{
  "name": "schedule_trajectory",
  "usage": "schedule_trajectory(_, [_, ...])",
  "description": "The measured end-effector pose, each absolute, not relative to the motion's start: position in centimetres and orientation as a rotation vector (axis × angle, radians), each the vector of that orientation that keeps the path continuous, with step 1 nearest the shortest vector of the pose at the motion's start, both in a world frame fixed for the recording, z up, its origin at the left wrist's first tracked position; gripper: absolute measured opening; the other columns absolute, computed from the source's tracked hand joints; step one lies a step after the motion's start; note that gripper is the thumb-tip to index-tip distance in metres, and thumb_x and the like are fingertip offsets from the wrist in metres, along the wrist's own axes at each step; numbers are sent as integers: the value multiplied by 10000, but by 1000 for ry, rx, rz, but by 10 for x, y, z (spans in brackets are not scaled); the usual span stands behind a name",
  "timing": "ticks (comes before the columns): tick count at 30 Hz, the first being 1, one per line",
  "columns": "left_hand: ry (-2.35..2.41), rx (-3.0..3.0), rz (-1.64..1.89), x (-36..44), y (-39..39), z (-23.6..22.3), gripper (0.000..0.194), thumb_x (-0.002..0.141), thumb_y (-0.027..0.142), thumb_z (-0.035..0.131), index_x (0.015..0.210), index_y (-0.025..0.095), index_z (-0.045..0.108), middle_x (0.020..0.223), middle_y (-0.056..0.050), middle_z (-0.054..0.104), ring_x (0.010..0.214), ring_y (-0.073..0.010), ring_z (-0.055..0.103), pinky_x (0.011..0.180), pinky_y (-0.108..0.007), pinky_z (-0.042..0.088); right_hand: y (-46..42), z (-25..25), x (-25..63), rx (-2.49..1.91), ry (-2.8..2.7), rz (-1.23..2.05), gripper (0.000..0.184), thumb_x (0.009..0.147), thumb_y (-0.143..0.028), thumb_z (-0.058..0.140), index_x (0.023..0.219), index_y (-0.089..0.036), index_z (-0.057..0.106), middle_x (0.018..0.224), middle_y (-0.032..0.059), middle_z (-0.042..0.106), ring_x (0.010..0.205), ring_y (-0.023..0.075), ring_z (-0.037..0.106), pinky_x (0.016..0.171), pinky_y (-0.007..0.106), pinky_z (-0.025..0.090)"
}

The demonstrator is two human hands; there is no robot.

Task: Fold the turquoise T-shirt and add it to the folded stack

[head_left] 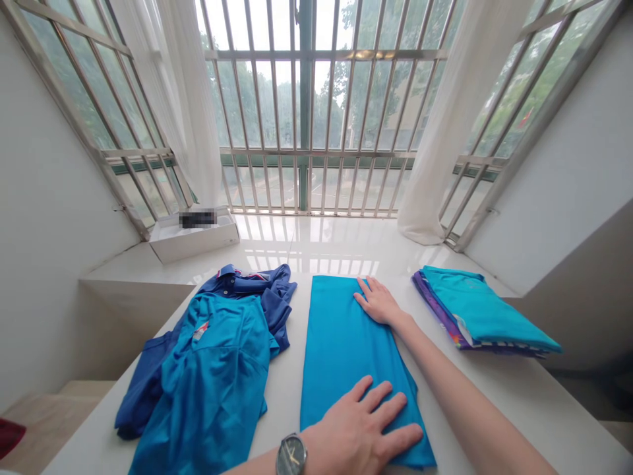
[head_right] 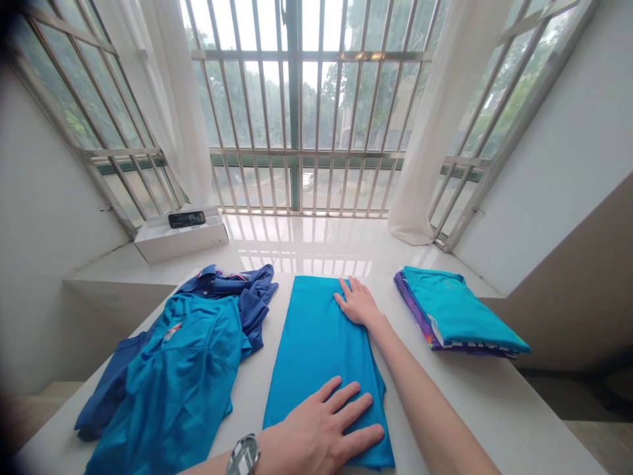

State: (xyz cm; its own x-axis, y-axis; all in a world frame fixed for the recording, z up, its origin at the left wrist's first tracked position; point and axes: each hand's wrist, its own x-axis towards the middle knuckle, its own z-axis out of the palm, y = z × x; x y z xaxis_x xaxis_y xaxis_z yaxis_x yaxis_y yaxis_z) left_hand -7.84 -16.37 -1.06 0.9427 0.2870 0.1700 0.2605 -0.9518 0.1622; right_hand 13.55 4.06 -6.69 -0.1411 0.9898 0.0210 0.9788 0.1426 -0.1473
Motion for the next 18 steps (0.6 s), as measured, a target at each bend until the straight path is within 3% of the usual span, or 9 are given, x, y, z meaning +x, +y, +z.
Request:
schedule_trajectory(6, [429, 2804, 283, -82, -160, -3, 639, 977, 641, 290, 1467, 239, 374, 1542, -116, 381, 1433, -316, 323, 1164, -504, 266, 39, -67, 138, -1903, -2217, 183, 688, 969, -593, 297, 1539, -208, 303, 1613, 108, 252, 1485, 297, 209, 1196, 455, 185])
schedule_trajectory(10, [417, 2658, 300, -87, -151, 5, 479, 1037, 485, 295, 1401, 224, 464, 1495, -92, 455, 1426, -244, 352, 1178, -406, 288, 40, -69, 146, -1739, -2126, 185, 639, 975, -575, 282, 1449, -191, 472, 1571, 116, 348, 1455, 273, 289, 1194, 423, 230])
schedule_trajectory(12, [482, 2660, 323, -90, -149, 6, 429, 1042, 428, 318, 1375, 219, 489, 1488, -89, 464, 1429, -247, 342, 1176, -412, 294, 40, -70, 149, -1680, -2131, 192, 610, 974, -562, 292, 1412, -203, 519, 1547, 104, 394, 1442, 265, 317, 1192, 423, 243])
schedule_trajectory(15, [550, 2711, 296, -92, -150, 4, 446, 1031, 454, 339, 1409, 246, 449, 1520, -80, 420, 1441, -301, 304, 1163, -495, 291, 40, -72, 149, -1675, -2247, 197, 641, 954, -589, 344, 1464, -215, 454, 1563, 95, 371, 1457, 277, 290, 1193, 440, 236])
schedule_trajectory(18, [498, 2761, 253, -92, -155, 3, 522, 1021, 512, 324, 1475, 258, 360, 1554, -78, 370, 1447, -306, 291, 1173, -522, 254, 41, -72, 146, -1762, -2315, 165, 721, 948, -626, 321, 1531, -201, 327, 1602, 108, 279, 1475, 292, 244, 1195, 456, 215])
